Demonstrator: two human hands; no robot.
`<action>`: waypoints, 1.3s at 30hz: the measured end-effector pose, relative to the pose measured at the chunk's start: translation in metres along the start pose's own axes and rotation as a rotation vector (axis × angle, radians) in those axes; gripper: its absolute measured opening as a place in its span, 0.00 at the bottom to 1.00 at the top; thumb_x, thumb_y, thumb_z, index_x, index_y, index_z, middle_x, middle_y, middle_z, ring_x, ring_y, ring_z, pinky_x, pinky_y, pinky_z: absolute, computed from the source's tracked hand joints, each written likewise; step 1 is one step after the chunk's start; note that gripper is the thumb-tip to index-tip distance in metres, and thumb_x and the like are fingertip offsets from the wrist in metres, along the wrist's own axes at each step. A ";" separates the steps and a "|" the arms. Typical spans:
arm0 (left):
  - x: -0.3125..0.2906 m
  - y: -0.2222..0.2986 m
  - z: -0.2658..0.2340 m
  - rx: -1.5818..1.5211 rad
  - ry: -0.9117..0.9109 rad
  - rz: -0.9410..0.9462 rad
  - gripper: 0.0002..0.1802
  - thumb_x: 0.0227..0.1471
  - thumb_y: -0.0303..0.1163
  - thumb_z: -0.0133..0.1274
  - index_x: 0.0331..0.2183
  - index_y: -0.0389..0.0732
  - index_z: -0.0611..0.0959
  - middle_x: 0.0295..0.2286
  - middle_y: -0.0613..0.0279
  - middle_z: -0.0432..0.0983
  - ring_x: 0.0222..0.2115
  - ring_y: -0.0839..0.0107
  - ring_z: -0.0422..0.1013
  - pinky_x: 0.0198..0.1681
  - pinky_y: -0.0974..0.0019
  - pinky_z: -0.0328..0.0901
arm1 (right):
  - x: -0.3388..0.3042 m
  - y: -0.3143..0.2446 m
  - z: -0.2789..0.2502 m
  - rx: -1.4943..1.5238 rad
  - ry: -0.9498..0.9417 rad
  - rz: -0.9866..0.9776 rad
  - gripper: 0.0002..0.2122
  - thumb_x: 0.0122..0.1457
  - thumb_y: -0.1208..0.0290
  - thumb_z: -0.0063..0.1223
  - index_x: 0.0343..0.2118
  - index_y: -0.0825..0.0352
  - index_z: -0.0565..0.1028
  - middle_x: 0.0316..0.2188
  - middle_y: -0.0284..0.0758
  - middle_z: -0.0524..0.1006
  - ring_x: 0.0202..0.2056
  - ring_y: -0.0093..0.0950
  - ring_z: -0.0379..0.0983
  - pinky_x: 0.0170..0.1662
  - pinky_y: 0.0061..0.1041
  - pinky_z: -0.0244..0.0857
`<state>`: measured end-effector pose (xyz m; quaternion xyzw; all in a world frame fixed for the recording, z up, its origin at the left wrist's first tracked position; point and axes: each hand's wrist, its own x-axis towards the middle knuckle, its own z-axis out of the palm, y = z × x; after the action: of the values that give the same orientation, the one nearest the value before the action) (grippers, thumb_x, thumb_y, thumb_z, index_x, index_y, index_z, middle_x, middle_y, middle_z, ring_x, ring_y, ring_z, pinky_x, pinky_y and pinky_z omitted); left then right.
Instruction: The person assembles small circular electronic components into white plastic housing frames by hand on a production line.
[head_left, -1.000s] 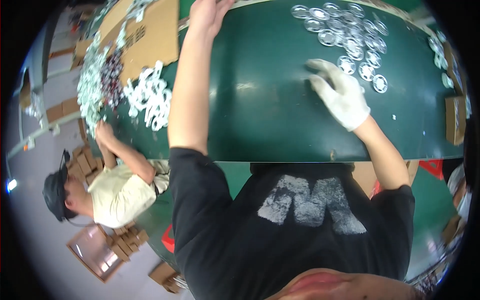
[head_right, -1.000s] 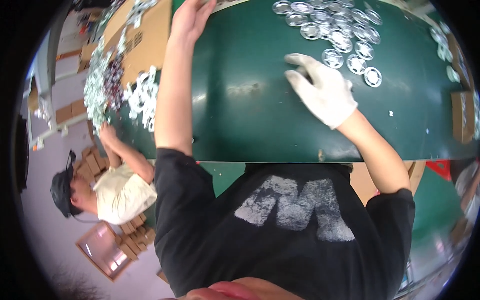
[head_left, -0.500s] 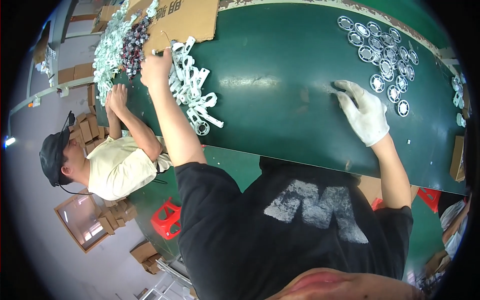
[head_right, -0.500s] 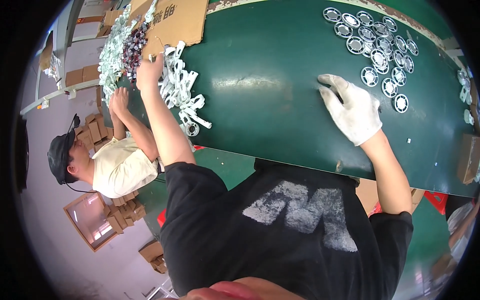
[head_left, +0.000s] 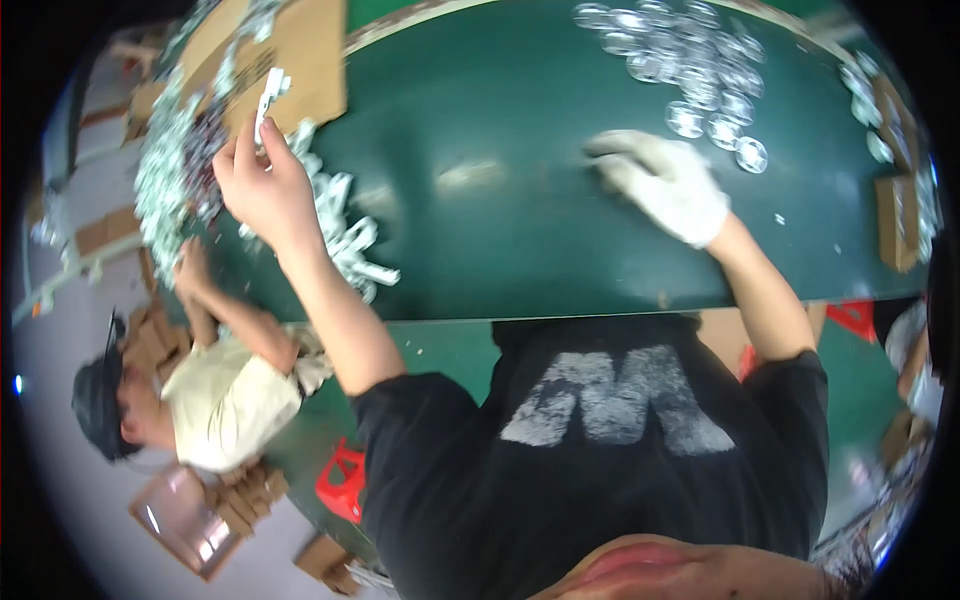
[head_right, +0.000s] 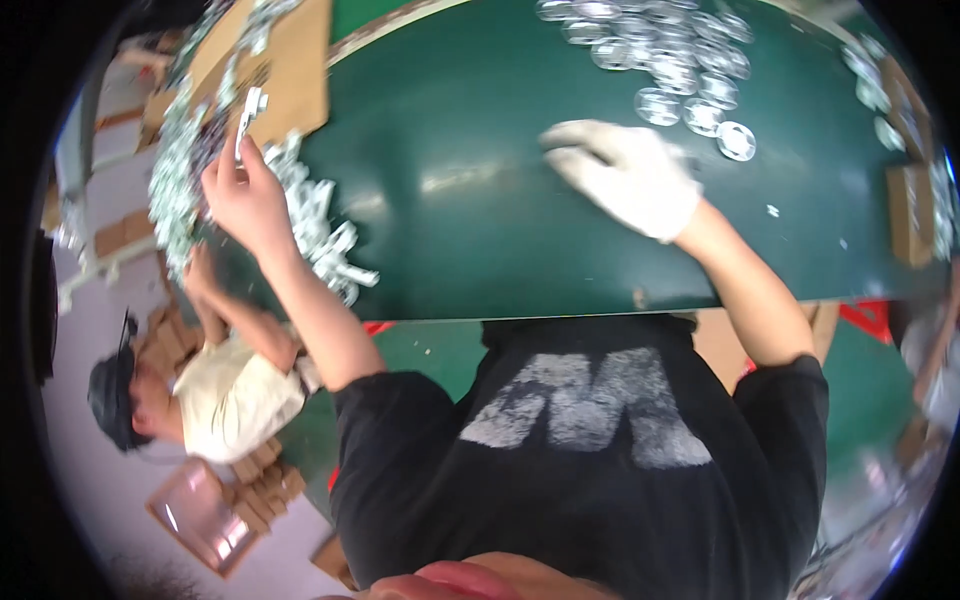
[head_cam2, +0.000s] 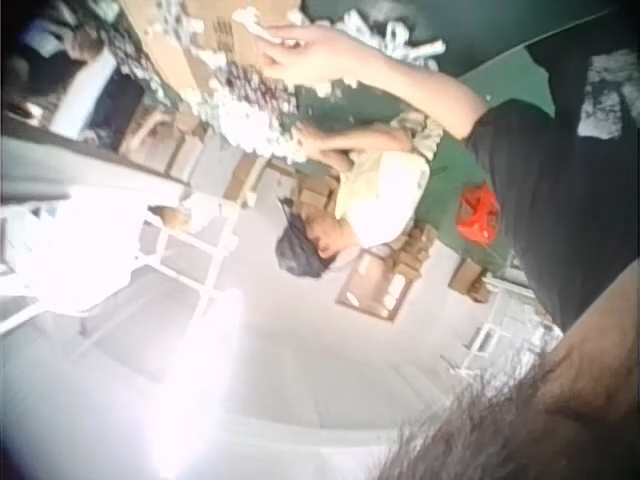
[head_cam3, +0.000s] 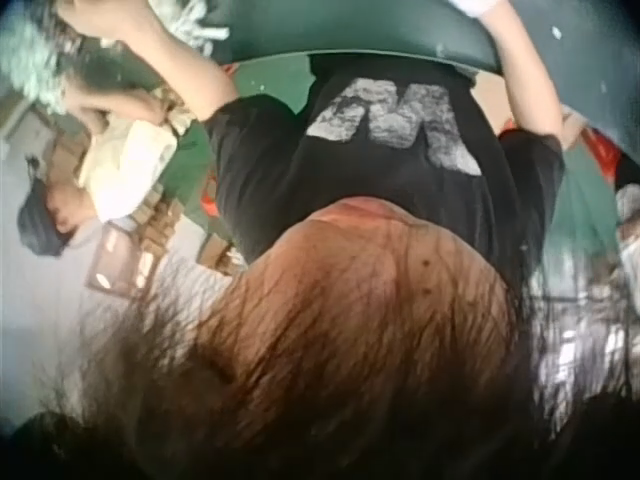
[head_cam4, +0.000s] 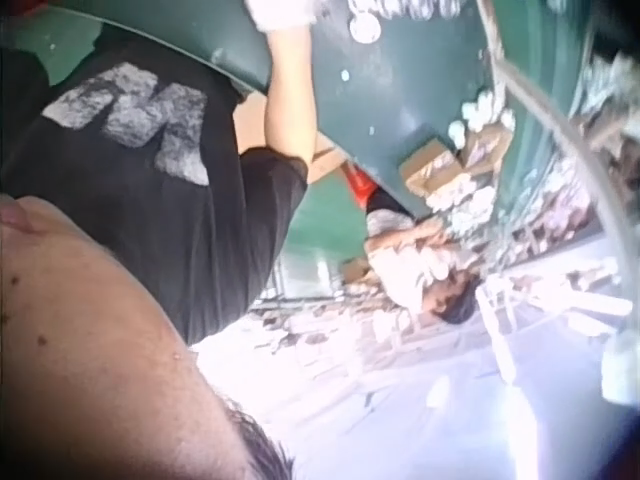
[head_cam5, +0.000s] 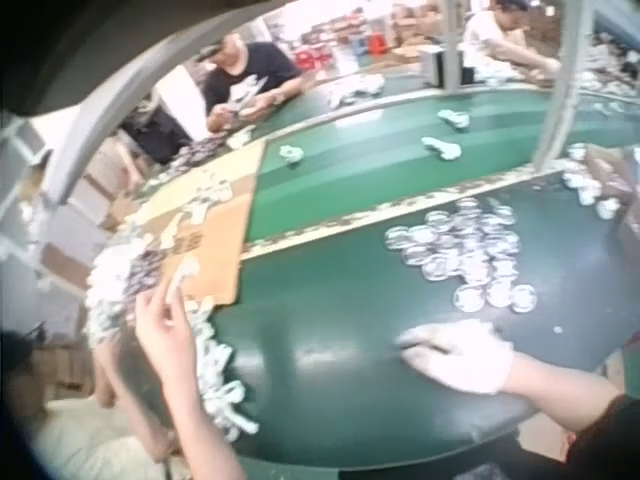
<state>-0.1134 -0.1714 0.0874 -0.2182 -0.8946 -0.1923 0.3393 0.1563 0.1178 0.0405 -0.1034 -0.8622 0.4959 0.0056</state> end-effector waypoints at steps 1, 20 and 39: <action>-0.009 0.037 -0.003 -0.080 -0.029 0.068 0.11 0.56 0.32 0.62 0.42 0.42 0.89 0.31 0.55 0.75 0.28 0.63 0.74 0.32 0.61 0.69 | 0.001 -0.006 -0.001 0.100 -0.070 0.070 0.18 0.63 0.58 0.51 0.49 0.66 0.79 0.47 0.44 0.80 0.43 0.38 0.80 0.50 0.31 0.72; -0.118 0.252 0.069 -0.662 -0.608 0.670 0.25 0.45 0.39 0.68 0.45 0.42 0.81 0.42 0.62 0.74 0.41 0.59 0.71 0.41 0.58 0.67 | -0.001 0.008 -0.068 1.065 0.694 0.095 0.10 0.68 0.66 0.49 0.41 0.69 0.75 0.26 0.29 0.73 0.25 0.22 0.69 0.30 0.21 0.63; -0.099 0.165 0.066 -0.902 -0.659 0.417 0.16 0.40 0.22 0.71 0.31 0.39 0.81 0.43 0.56 0.78 0.39 0.64 0.77 0.40 0.65 0.74 | -0.001 -0.011 -0.052 0.312 0.042 0.462 0.19 0.61 0.53 0.55 0.22 0.64 0.73 0.12 0.29 0.69 0.12 0.21 0.63 0.18 0.23 0.58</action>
<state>0.0040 -0.0274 0.0053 -0.5600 -0.7211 -0.4046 -0.0517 0.1611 0.1563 0.0768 -0.3054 -0.7288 0.6084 -0.0740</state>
